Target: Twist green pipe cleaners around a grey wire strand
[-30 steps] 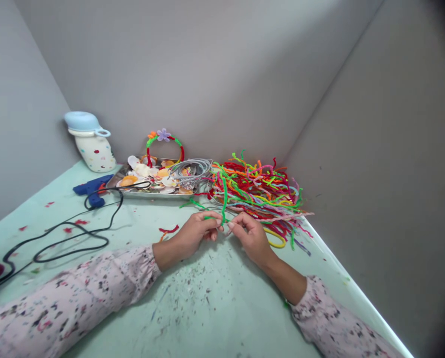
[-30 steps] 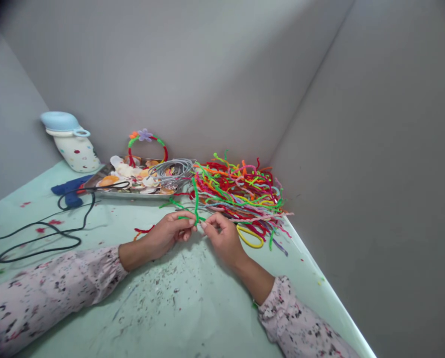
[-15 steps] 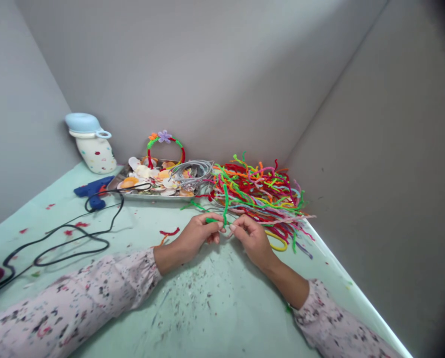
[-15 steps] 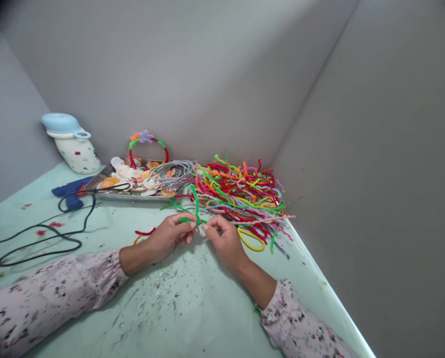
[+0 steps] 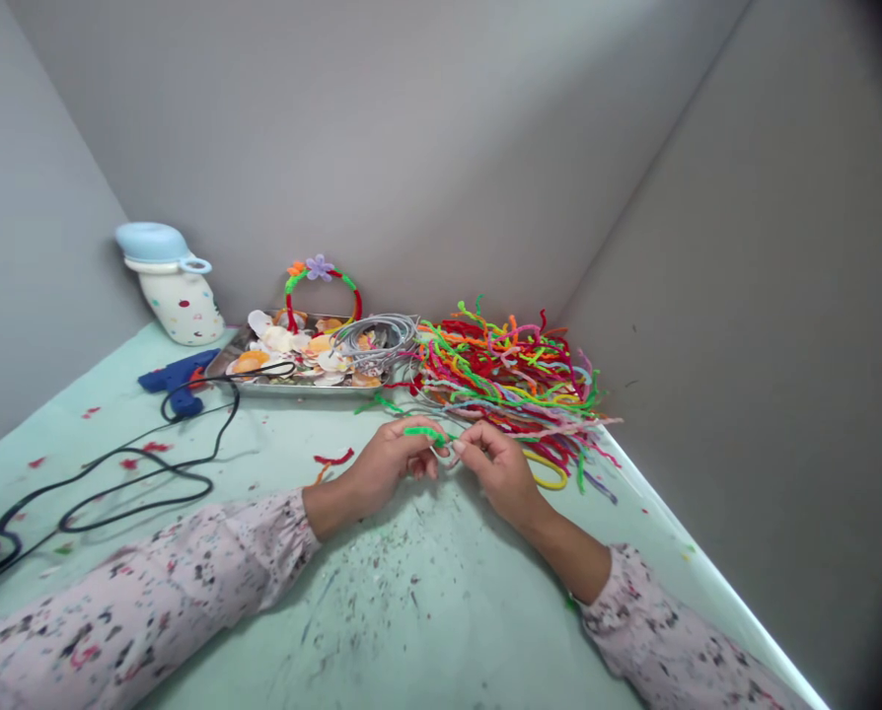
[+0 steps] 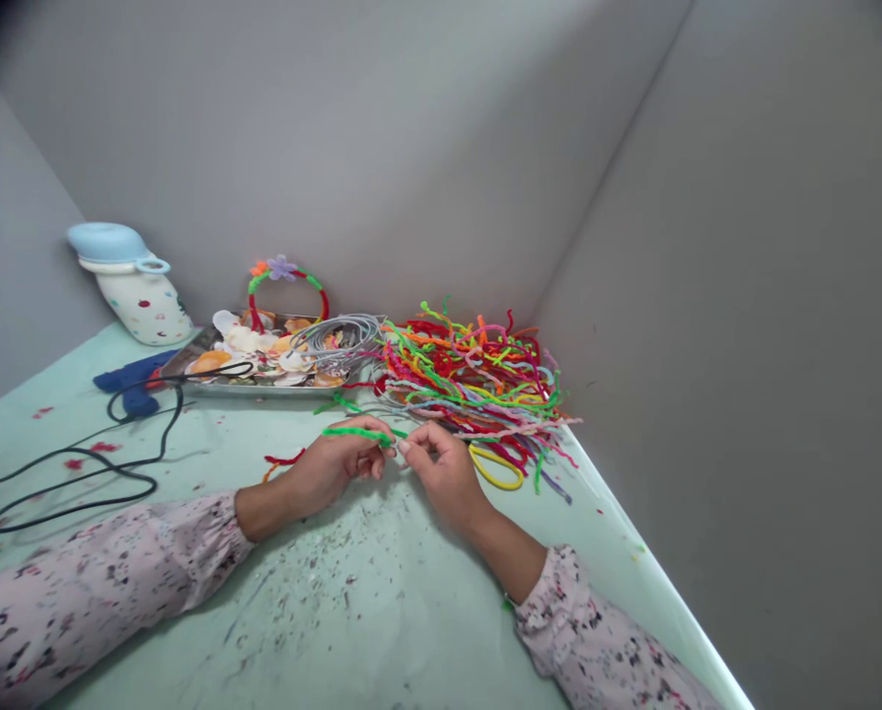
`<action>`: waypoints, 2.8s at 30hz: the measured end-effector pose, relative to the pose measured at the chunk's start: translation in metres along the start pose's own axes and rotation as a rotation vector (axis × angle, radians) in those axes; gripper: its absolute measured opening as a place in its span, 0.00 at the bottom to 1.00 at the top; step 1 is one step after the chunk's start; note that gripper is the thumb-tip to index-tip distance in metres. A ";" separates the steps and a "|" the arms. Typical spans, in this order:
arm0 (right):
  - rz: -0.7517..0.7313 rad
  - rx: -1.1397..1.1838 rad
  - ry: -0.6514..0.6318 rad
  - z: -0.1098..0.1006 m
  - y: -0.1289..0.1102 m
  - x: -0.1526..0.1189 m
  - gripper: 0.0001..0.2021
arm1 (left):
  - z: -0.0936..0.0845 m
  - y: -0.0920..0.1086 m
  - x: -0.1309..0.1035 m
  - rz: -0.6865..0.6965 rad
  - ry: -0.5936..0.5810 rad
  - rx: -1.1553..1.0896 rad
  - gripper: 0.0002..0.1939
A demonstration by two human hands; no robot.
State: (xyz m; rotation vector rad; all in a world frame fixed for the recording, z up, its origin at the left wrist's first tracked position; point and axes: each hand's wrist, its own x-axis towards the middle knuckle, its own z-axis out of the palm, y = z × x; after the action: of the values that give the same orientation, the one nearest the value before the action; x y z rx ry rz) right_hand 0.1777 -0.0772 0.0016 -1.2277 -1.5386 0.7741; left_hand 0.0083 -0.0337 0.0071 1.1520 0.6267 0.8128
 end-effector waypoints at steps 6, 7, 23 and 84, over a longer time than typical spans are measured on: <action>-0.019 -0.053 -0.021 0.001 0.001 -0.002 0.08 | -0.002 -0.003 0.002 -0.019 0.025 0.058 0.04; -0.024 -0.063 -0.020 0.001 0.002 -0.002 0.08 | -0.002 -0.004 0.002 -0.020 0.025 0.075 0.05; -0.028 -0.044 -0.010 -0.001 0.001 -0.001 0.08 | -0.004 -0.007 0.004 -0.053 0.068 0.176 0.09; -0.032 0.008 0.013 -0.003 0.002 0.002 0.08 | -0.006 -0.008 0.003 0.030 0.025 0.131 0.13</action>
State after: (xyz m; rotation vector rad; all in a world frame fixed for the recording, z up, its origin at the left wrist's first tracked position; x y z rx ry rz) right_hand 0.1812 -0.0751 0.0015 -1.1976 -1.5398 0.7492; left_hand 0.0071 -0.0300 -0.0025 1.2745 0.6932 0.8223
